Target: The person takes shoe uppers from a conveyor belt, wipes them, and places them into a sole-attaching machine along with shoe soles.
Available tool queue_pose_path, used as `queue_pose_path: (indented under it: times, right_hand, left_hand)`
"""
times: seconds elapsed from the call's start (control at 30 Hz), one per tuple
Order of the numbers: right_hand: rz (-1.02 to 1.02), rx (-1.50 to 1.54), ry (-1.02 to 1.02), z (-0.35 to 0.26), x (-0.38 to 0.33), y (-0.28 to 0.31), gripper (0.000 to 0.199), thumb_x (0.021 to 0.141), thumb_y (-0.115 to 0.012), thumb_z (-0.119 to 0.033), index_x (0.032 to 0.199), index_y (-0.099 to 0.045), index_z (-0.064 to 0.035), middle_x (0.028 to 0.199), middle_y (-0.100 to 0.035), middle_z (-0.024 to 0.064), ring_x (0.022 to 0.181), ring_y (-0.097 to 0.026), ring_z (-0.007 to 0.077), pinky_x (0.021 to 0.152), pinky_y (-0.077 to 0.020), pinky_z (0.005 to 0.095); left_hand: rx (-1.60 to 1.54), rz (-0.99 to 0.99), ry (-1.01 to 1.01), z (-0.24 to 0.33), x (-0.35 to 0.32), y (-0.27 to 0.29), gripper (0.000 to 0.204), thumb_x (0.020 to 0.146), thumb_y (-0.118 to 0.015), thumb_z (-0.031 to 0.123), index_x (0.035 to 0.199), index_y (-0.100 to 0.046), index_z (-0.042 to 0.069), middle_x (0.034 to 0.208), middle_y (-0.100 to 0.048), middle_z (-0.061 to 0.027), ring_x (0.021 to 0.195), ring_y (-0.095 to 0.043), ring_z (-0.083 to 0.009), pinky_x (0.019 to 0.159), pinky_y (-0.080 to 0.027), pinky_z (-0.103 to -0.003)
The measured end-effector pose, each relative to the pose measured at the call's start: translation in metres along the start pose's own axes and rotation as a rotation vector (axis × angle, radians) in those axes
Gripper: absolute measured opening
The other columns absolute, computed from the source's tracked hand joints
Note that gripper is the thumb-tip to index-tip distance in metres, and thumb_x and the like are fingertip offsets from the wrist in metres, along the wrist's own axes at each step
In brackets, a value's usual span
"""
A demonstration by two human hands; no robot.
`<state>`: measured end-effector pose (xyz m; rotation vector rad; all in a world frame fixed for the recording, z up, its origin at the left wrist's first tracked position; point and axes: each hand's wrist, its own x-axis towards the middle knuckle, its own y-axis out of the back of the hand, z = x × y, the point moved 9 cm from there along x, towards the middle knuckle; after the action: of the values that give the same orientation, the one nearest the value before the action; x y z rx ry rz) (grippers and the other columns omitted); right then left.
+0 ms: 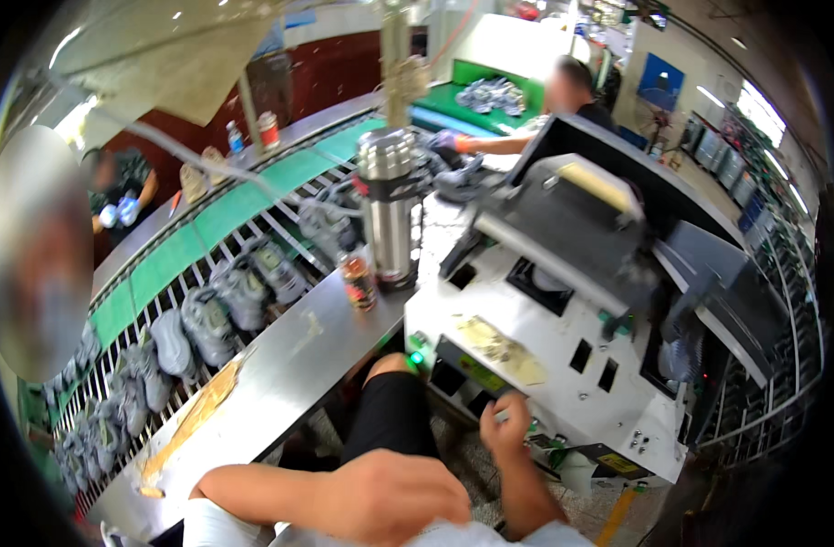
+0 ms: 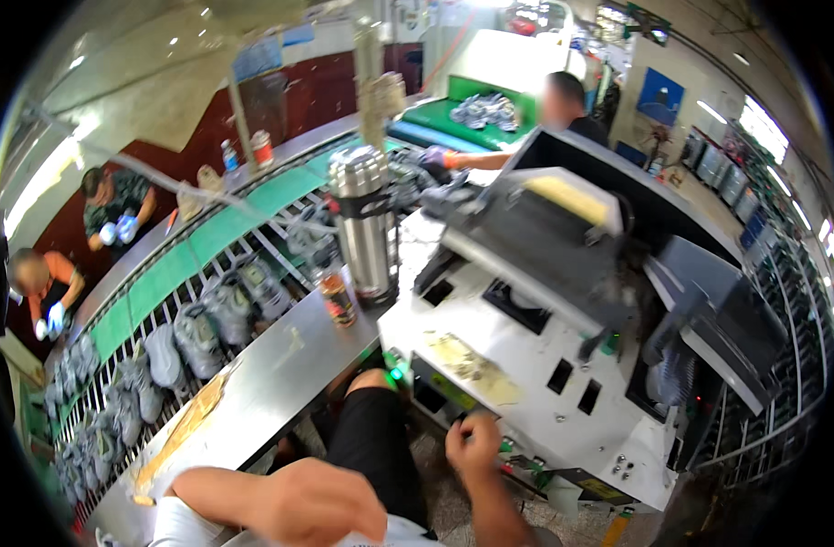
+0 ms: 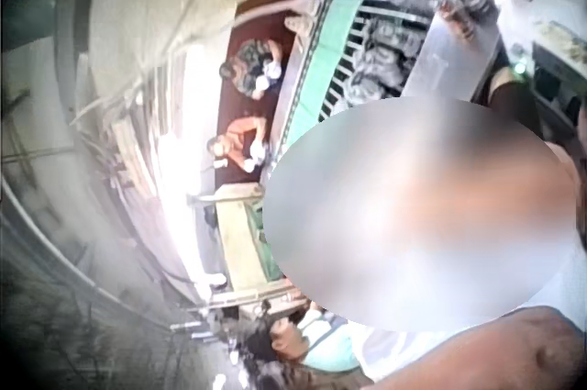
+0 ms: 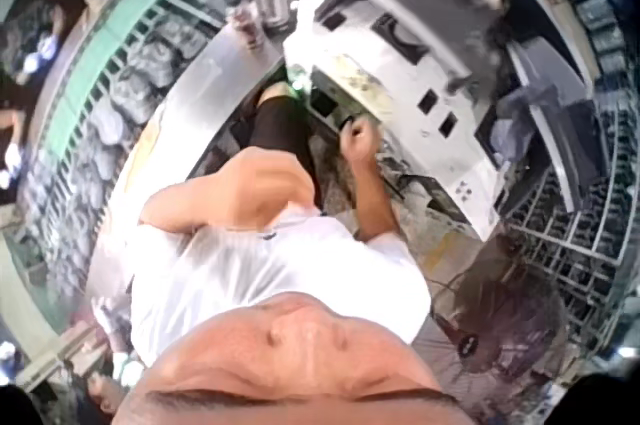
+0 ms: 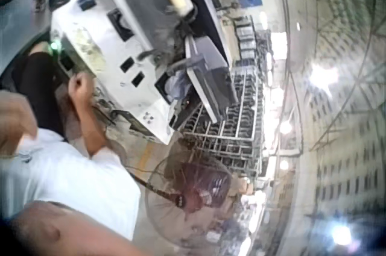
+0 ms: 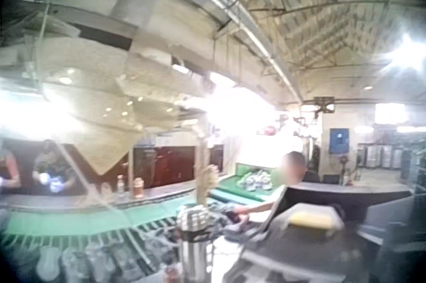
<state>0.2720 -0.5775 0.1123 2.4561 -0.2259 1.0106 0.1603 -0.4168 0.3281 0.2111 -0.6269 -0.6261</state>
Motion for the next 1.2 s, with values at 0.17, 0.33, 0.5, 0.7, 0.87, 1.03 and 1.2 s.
queue_pose_path:
  times: [0.17, 0.33, 0.5, 0.7, 0.87, 1.03, 1.2]
  right_hand:
    - [0.067, -0.424, 0.014, 0.042, 0.145, -0.034, 0.044, 0.069, -0.065, -0.009, 0.11, -0.052, -0.0027, 0.105, -0.057, 0.018, 0.099, -0.053, 0.0364, 0.089, -0.0413, 0.0445]
    - [0.053, -0.816, -0.267, 0.122, 0.263, -0.027, 0.067, 0.073, -0.066, -0.036, 0.13, -0.045, -0.0078, 0.129, -0.048, 0.0195, 0.119, -0.045, 0.0399, 0.098, -0.0384, 0.0457]
    - [-0.213, -0.847, -0.817, 0.225, 0.277, -0.037, 0.096, 0.064, -0.071, -0.053, 0.139, -0.035, -0.0041, 0.14, -0.037, 0.0232, 0.131, -0.036, 0.0357, 0.106, -0.0329, 0.044]
    - [-0.042, -0.776, -0.736, 0.26, 0.269, -0.008, 0.094, 0.065, -0.069, -0.053, 0.136, -0.038, 0.0004, 0.136, -0.044, 0.0244, 0.126, -0.042, 0.0384, 0.104, -0.0344, 0.0425]
    - [0.212, -0.759, -0.392, 0.113, 0.231, -0.021, 0.087, 0.07, -0.071, -0.044, 0.136, -0.035, -0.0003, 0.127, -0.05, 0.0256, 0.113, -0.052, 0.0414, 0.094, -0.0428, 0.0473]
    - [0.523, -0.46, -0.096, 0.053, 0.147, 0.005, 0.084, 0.067, -0.075, -0.026, 0.134, -0.035, 0.0045, 0.124, -0.05, 0.0248, 0.106, -0.055, 0.0386, 0.09, -0.0455, 0.0432]
    - [0.399, 0.442, -0.484, 0.029, 0.089, -0.046, 0.069, 0.069, -0.064, -0.012, 0.131, -0.039, 0.001, 0.125, -0.049, 0.0184, 0.109, -0.054, 0.0313, 0.093, -0.0459, 0.0422]
  left_hand:
    - [0.4, 0.12, -0.218, 0.107, 0.003, 0.03, 0.015, 0.065, -0.06, 0.017, 0.068, -0.052, 0.004, 0.07, -0.045, -0.0054, 0.062, -0.047, -0.0174, 0.045, -0.036, -0.027]
    - [0.573, 0.198, -0.278, 0.123, -0.024, 0.049, 0.019, 0.059, -0.055, 0.022, 0.058, -0.042, 0.008, 0.063, -0.035, -0.0018, 0.055, -0.039, -0.016, 0.042, -0.03, -0.027]
    - [0.659, 0.333, -0.165, 0.124, -0.046, 0.067, 0.019, 0.06, -0.056, 0.023, 0.057, -0.044, 0.009, 0.063, -0.037, -0.002, 0.057, -0.04, -0.0161, 0.044, -0.032, -0.028]
    - [0.72, 0.102, 0.005, 0.095, -0.075, 0.069, 0.015, 0.071, -0.058, 0.019, 0.075, -0.058, 0.004, 0.079, -0.053, -0.0088, 0.072, -0.052, -0.0225, 0.057, -0.043, -0.031]
    - [0.477, 0.398, 0.208, 0.002, -0.157, 0.098, 0.014, 0.076, -0.059, 0.009, 0.088, -0.061, 0.002, 0.087, -0.061, -0.0094, 0.076, -0.06, -0.0285, 0.065, -0.051, -0.036]
    - [-0.102, 0.839, 0.801, -0.163, -0.326, 0.077, 0.018, 0.086, -0.062, 0.01, 0.103, -0.061, 0.004, 0.092, -0.061, -0.0034, 0.083, -0.058, -0.0127, 0.075, -0.047, -0.026]
    - [-0.386, 0.735, 0.867, -0.193, -0.341, 0.018, 0.058, 0.087, -0.065, 0.019, 0.136, -0.039, 0.004, 0.123, -0.053, -0.0113, 0.115, -0.05, -0.0198, 0.097, -0.041, -0.032]
